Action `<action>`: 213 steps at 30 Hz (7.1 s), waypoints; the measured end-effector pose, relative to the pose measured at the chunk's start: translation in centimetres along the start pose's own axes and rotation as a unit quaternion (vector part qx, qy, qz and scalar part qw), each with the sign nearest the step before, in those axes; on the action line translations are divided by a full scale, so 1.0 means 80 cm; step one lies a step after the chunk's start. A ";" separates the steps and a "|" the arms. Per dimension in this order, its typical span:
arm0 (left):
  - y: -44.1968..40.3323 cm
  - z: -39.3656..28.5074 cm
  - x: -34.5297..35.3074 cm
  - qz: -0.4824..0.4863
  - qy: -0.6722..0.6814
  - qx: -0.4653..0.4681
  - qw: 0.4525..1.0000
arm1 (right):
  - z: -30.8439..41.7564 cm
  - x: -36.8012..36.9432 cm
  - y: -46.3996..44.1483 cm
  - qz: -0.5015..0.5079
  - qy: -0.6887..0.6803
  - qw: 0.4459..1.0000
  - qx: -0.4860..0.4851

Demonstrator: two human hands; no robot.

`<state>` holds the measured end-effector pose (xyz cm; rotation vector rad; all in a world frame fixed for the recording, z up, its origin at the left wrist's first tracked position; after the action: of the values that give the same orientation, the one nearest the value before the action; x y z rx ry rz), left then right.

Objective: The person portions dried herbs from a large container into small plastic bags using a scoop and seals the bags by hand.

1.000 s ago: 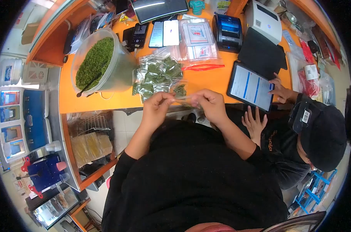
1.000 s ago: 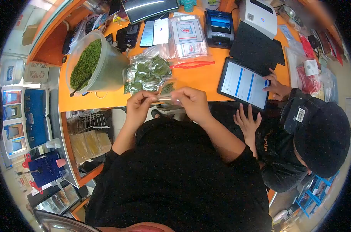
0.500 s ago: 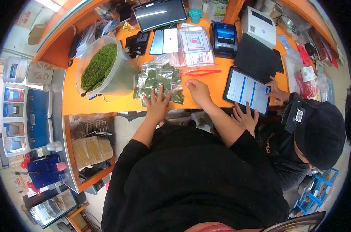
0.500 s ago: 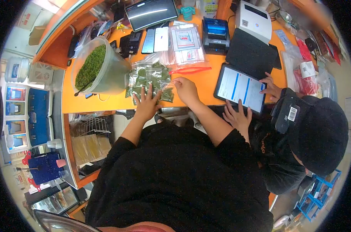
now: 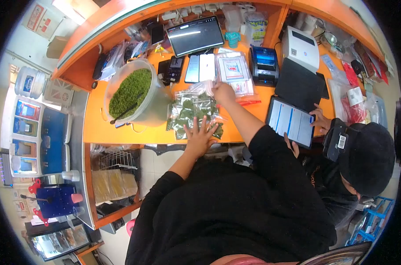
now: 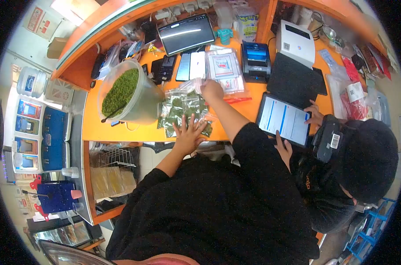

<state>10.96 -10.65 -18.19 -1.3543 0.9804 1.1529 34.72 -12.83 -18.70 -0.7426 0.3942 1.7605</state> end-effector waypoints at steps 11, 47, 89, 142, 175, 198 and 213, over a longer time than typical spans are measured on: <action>-0.052 0.031 0.022 -0.037 0.036 -0.143 0.988 | 0.038 -0.172 0.057 -0.182 -0.394 0.896 -0.097; -0.028 -0.038 -0.092 0.124 0.711 -0.378 0.580 | 0.031 -0.203 0.237 -0.010 -0.170 0.972 -0.162; -0.042 -0.062 -0.141 -0.175 0.287 0.093 0.937 | 0.035 -0.216 0.238 0.105 -0.138 0.978 -0.114; -0.133 0.039 -0.082 -0.144 0.174 -0.158 0.961 | -0.079 -0.128 0.186 0.078 0.185 0.959 -0.200; -0.153 0.007 -0.074 0.176 0.578 -0.252 0.756 | 0.010 -0.190 0.102 -0.062 -0.145 0.984 -0.081; -0.031 0.032 -0.185 -0.033 0.560 -0.094 0.822 | 0.112 -0.163 0.230 0.097 -0.308 0.946 0.034; 0.042 0.228 -0.262 0.082 0.544 -0.002 0.835 | 0.324 -0.110 0.289 0.019 -0.105 0.910 -0.400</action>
<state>1.47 6.17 2.07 -1.9911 1.9112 0.3934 7.11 -10.91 4.06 -1.0924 -0.5076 2.0124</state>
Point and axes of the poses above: each hand's wrist, its own y-axis away from the middle knuckle, its own x-axis out of the palm, z = x × y, the point moved 3 cm from there along -y, towards the middle knuckle, and after that the axes turned 13 degrees about -z, right-handed, at the moved point
